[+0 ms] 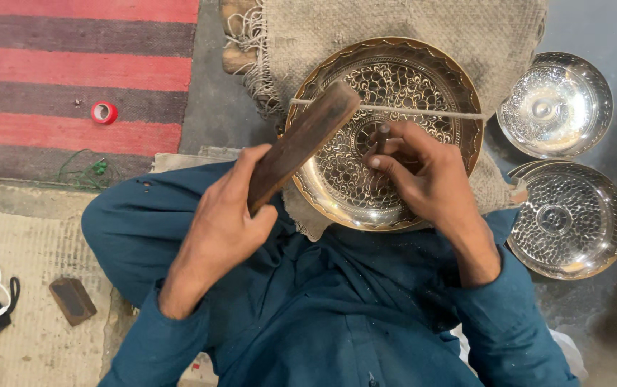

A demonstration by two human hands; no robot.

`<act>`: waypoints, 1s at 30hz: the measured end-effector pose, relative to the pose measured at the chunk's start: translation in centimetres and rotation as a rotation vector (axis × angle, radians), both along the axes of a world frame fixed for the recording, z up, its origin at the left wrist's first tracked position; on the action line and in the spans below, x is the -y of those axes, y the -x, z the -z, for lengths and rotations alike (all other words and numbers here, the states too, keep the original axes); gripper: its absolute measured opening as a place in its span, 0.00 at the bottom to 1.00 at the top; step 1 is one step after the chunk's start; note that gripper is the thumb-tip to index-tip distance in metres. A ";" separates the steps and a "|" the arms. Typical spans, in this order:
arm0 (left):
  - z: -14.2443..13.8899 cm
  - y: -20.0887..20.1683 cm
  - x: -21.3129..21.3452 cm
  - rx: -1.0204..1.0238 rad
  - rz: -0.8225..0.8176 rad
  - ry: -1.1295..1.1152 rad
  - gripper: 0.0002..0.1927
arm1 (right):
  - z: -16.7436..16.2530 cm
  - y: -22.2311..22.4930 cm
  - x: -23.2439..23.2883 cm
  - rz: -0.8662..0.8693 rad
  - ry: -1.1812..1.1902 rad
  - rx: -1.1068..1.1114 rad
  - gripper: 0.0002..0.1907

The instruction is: The person sits cross-legged on the floor with an ornate brass tray resting on a cloth pad in their lap. They hold a small punch against the tray's decorated surface and strike it with a wooden mallet, working the pattern across the tray, then set the tray aside and reach for another tray at the end.

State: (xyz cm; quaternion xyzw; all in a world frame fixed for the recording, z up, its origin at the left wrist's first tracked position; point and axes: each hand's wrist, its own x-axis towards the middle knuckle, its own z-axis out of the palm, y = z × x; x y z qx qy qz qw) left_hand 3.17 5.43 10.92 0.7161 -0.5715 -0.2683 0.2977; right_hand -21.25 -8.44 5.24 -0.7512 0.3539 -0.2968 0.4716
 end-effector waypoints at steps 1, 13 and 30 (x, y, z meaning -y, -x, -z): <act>-0.3 -0.1 0.5 0.046 0.014 -0.012 0.33 | 0.0 0.0 0.0 -0.007 -0.037 -0.001 0.19; -2.5 -0.4 2.8 0.443 0.173 0.172 0.39 | -0.2 0.0 -0.1 -0.008 -0.040 -0.005 0.19; -2.2 -0.7 2.4 0.728 0.212 0.299 0.38 | -0.3 0.0 -0.1 -0.033 -0.076 0.046 0.20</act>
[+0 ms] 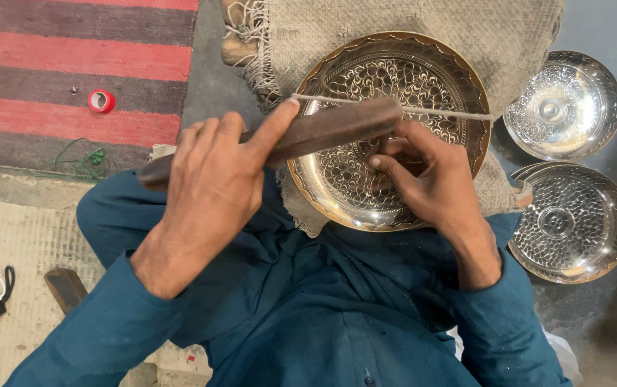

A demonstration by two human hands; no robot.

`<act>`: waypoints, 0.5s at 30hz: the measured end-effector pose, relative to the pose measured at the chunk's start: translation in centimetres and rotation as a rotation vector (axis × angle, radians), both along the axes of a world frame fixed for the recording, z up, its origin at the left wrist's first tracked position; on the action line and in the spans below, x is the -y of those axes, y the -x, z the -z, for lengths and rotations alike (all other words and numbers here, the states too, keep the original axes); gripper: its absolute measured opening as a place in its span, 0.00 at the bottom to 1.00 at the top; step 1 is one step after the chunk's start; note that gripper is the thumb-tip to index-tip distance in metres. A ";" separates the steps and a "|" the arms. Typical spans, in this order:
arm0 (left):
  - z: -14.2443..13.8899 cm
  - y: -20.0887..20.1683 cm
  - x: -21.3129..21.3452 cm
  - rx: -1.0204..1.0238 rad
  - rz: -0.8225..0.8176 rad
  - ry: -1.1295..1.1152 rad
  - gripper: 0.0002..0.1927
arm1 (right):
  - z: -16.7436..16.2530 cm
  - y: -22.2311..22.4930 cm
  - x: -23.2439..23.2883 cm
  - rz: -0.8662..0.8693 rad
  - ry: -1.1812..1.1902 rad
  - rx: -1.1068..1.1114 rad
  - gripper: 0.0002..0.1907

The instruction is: The person sits cross-legged on the floor with an ornate brass tray resting on a cloth pad in their lap. They hold a small punch against the tray's decorated surface and strike it with a wooden mallet, working the pattern across the tray, then set the tray aside and reach for another tray at the end.

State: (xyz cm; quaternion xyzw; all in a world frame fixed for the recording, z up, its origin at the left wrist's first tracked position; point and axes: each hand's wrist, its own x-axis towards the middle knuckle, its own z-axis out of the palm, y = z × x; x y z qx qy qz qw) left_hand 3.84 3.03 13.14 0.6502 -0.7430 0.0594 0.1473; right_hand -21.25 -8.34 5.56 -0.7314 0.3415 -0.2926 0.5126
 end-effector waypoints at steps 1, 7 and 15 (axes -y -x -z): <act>0.0 0.0 0.0 -0.061 0.000 -0.021 0.38 | 0.0 0.0 0.0 0.014 0.023 -0.043 0.20; 0.3 -0.2 0.2 -0.060 -0.024 -0.019 0.37 | 0.1 0.1 0.1 0.018 0.082 -0.112 0.20; 0.8 -0.4 0.6 0.100 -0.020 0.013 0.37 | -0.5 0.0 -0.1 0.020 -0.108 -0.051 0.20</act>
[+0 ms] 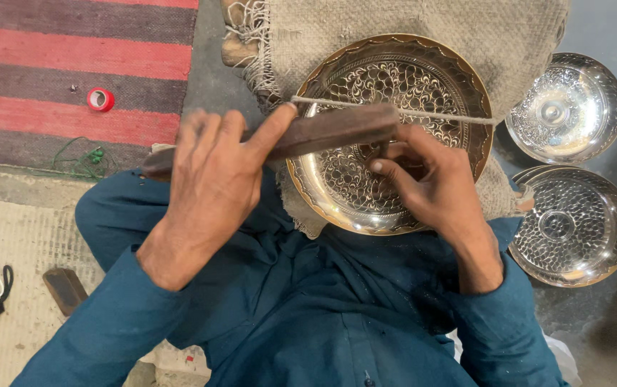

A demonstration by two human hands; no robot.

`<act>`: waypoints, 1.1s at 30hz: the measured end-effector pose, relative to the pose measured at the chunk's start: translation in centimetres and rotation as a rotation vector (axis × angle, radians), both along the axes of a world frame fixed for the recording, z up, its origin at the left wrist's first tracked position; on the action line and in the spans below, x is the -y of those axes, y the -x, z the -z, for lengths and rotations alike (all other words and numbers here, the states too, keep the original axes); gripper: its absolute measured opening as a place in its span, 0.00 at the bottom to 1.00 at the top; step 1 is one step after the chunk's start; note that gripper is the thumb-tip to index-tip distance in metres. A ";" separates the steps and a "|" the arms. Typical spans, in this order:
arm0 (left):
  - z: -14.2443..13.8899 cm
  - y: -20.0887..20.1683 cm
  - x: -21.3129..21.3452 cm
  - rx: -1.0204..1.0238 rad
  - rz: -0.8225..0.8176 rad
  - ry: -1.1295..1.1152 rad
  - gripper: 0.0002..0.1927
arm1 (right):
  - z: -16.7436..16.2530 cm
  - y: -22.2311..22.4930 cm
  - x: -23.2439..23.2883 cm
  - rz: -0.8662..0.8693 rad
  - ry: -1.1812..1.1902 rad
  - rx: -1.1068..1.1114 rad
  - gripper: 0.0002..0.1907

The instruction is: The person sits cross-legged on the floor with an ornate brass tray resting on a cloth pad in their lap. They hold a small punch against the tray's decorated surface and strike it with a wooden mallet, working the pattern across the tray, then set the tray aside and reach for another tray at the end.

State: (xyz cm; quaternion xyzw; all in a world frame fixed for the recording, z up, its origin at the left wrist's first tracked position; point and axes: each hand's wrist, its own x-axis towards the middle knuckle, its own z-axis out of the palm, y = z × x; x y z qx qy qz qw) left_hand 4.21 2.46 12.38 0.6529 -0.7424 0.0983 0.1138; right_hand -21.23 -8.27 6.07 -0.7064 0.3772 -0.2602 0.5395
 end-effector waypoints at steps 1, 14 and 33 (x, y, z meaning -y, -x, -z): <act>0.0 0.0 0.0 -0.145 -0.009 -0.036 0.37 | -0.1 0.0 0.0 0.003 0.050 -0.023 0.19; -0.1 0.0 0.5 -0.450 0.005 -0.064 0.38 | -0.3 0.2 0.0 -0.016 0.134 -0.029 0.16; 1.0 -0.6 0.5 -0.386 0.002 -0.056 0.40 | -0.7 0.2 -0.1 -0.061 0.119 0.037 0.18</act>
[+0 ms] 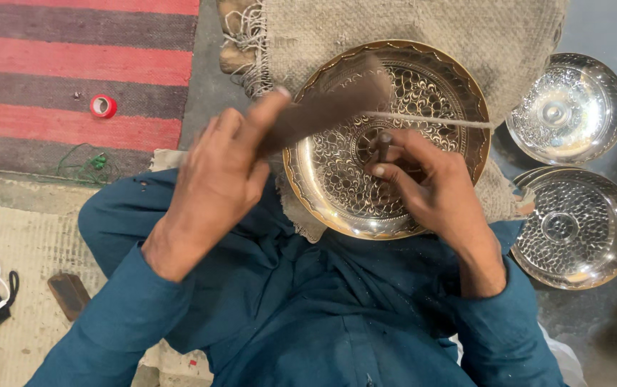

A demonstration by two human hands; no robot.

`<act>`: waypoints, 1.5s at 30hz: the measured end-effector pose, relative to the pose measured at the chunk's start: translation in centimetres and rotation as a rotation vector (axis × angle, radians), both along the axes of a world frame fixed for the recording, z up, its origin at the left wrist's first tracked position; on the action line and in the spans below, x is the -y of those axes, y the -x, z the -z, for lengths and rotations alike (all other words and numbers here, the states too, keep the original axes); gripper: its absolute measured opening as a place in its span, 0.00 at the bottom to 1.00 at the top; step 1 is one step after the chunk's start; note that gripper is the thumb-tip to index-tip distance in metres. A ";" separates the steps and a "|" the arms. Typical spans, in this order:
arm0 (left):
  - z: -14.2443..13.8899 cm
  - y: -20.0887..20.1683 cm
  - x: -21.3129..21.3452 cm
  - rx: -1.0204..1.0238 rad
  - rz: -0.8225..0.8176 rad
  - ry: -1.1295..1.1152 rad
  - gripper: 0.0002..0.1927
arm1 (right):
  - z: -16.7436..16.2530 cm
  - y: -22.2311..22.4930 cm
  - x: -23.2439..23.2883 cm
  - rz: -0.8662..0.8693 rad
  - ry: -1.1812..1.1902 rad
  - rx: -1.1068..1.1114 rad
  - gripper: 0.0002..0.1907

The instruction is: The person sits cross-legged on the floor with an ornate brass tray resting on a cloth pad in their lap. They hold a small punch against the tray's decorated surface and strike it with a wooden mallet, working the pattern across the tray, then set the tray aside and reach for another tray at the end.

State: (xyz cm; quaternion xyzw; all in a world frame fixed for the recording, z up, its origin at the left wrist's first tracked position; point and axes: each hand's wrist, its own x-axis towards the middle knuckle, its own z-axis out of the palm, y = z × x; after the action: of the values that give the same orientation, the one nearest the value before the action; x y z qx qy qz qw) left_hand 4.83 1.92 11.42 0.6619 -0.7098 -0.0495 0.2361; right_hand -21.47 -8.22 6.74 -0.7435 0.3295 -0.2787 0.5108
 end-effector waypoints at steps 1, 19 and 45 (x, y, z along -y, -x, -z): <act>0.1 0.0 0.1 0.089 -0.011 0.008 0.40 | 0.0 -0.1 0.0 0.022 -0.035 -0.023 0.18; -2.0 -0.1 0.2 0.001 0.064 -0.013 0.40 | 0.6 -0.2 0.2 0.047 0.017 -0.039 0.16; 4.2 4.6 -7.5 -0.610 -0.241 -0.135 0.40 | 0.6 0.0 3.2 -0.320 0.226 -0.171 0.15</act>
State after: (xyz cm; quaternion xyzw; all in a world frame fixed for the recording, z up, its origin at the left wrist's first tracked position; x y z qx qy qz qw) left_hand 0.19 9.45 7.23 0.7099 -0.5180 -0.2641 0.3975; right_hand -21.42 -11.43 6.16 -0.8599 0.2161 -0.1647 0.4322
